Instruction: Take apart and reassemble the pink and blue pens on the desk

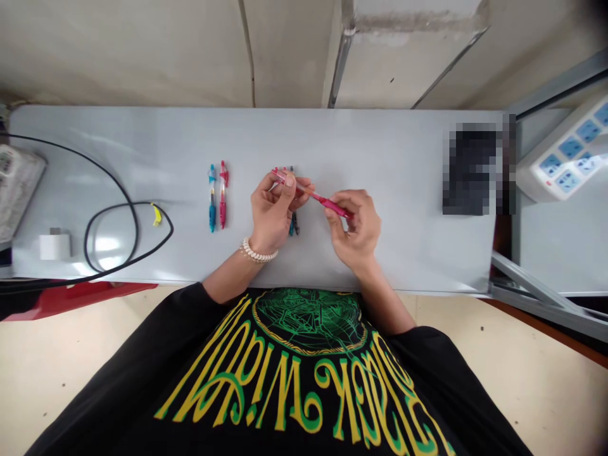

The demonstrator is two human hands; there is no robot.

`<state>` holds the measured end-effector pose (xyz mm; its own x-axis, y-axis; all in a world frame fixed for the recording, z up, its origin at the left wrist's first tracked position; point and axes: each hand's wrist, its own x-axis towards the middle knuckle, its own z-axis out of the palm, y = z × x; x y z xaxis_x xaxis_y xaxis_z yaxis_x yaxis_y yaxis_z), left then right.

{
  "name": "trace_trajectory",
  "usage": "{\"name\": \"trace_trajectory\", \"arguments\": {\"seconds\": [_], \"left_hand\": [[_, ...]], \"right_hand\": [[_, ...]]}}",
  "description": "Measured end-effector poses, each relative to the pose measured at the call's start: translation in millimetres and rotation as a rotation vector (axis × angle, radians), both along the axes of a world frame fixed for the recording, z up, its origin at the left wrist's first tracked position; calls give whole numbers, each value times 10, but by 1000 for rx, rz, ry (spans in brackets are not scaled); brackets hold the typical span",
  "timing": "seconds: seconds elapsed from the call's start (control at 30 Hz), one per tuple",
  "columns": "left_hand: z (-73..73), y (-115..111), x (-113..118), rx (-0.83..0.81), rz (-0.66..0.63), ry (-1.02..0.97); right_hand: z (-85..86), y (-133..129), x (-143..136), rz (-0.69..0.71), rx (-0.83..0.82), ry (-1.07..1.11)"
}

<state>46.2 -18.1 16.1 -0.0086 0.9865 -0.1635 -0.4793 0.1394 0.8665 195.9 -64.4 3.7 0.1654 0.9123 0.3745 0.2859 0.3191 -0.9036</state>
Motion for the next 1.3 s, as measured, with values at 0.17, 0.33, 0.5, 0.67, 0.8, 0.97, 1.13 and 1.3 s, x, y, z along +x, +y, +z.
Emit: {"name": "trace_trajectory", "arguments": {"seconds": [0.17, 0.33, 0.5, 0.67, 0.8, 0.97, 1.13, 1.3], "left_hand": [[-2, 10, -2, -12, 8, -25], [-6, 14, -1, -14, 9, -43], [4, 14, -9, -16, 16, 29], [5, 11, -11, -26, 11, 68], [-6, 0, -21, -9, -6, 54], [-10, -3, -57, 35, -46, 86], [9, 11, -91, 41, -1, 87], [24, 17, -114, 25, -46, 97]], "right_hand": [[59, -5, 18, -56, 6, 27], [118, -20, 65, -79, -70, -1], [101, -32, 104, -22, -166, 26], [59, -46, 110, 30, -201, 32], [123, -62, 116, 26, -237, 56], [192, -48, 99, 249, -541, 308], [136, -86, 6, 93, -346, 285], [144, -168, -30, 331, -615, 519]]}}
